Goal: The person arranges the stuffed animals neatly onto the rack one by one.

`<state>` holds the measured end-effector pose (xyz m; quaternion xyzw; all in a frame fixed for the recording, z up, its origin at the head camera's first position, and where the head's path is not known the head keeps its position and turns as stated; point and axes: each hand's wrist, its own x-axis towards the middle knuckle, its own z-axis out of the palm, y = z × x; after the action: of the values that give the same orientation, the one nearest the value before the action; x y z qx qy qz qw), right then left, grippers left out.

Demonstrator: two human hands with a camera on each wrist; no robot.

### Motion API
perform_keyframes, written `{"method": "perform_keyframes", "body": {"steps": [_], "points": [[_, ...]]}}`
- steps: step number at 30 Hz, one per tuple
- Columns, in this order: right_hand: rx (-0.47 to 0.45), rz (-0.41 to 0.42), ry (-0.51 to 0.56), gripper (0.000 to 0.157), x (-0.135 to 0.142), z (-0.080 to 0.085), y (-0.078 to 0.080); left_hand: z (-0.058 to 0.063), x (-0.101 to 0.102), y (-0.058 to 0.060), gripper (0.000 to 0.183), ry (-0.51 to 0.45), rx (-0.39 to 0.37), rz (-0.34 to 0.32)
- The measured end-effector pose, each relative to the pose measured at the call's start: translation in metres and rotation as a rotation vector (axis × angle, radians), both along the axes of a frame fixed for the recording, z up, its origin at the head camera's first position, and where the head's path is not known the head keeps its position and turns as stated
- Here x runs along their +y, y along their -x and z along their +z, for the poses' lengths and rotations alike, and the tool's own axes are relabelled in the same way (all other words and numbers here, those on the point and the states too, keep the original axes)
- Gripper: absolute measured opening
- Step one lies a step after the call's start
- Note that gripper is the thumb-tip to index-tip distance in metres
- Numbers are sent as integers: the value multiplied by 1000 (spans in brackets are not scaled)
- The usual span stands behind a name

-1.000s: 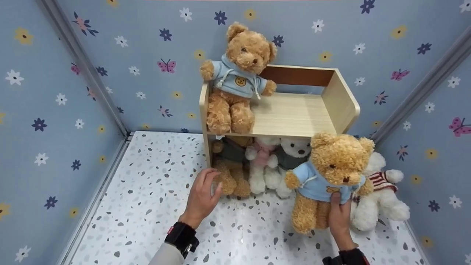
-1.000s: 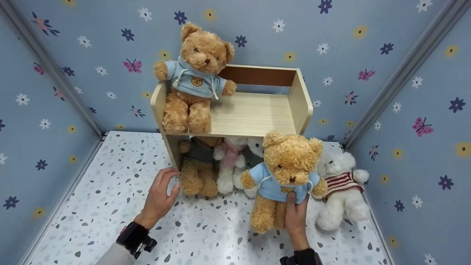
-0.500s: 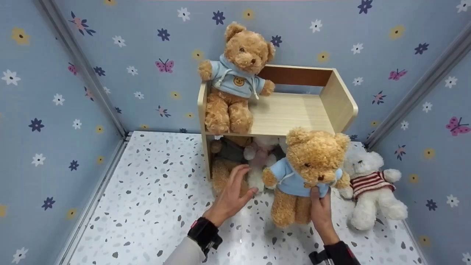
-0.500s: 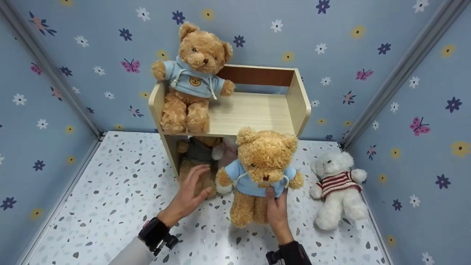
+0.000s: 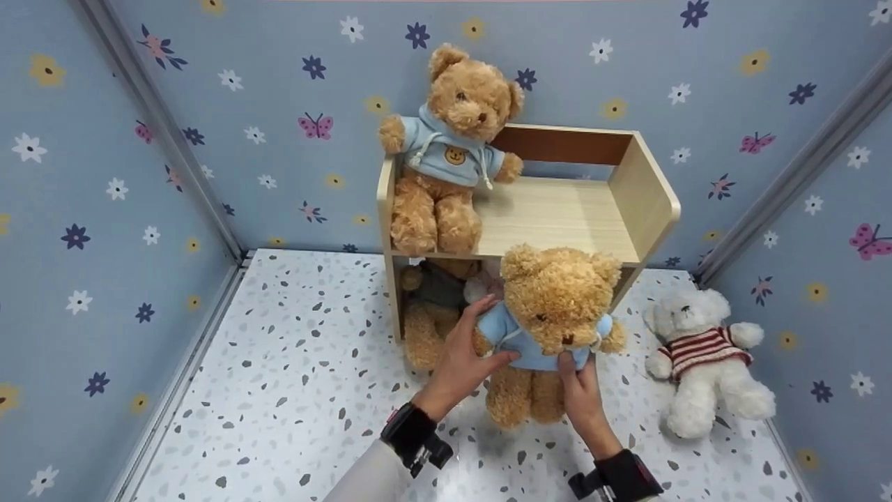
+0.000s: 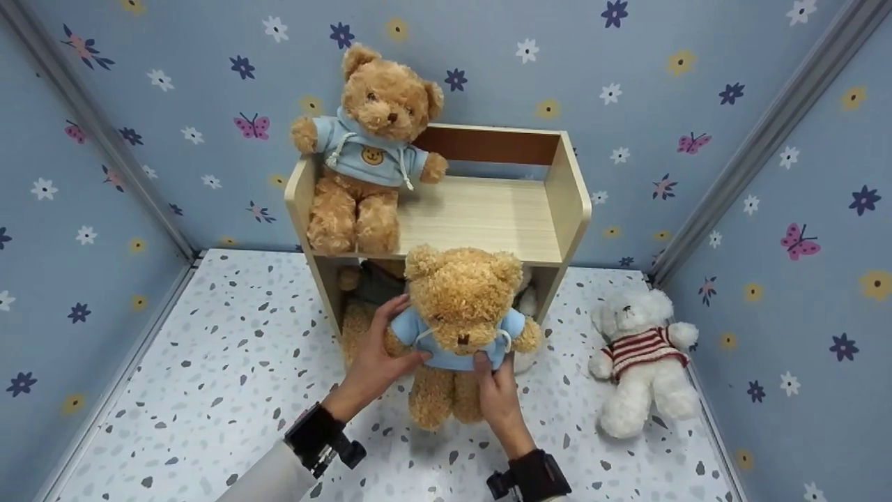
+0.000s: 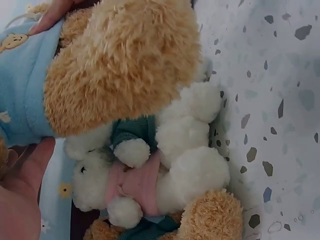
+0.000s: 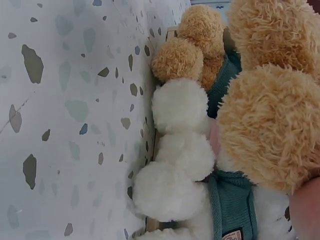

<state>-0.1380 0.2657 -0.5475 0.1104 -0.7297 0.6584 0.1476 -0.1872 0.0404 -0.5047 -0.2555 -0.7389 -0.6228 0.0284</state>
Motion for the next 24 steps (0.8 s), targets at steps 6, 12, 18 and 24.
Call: {"method": "perform_keyframes", "body": {"steps": [6, 12, 18, 24], "points": [[-33, -1, -44, 47, 1, 3, 2, 1, 1, -1, 84, 8, 22, 51], [-220, -108, -148, 43, 9, 16, 0, 1, 0, -2, 56, -3, 75, 117], [-254, -169, -31, 58, 18, 33, 0, 7, 2, -1, 44, -10, 195, 151], [2, -54, 122, 88, 19, 54, 2, 27, 3, 2, 43, -40, 238, 189]]}}
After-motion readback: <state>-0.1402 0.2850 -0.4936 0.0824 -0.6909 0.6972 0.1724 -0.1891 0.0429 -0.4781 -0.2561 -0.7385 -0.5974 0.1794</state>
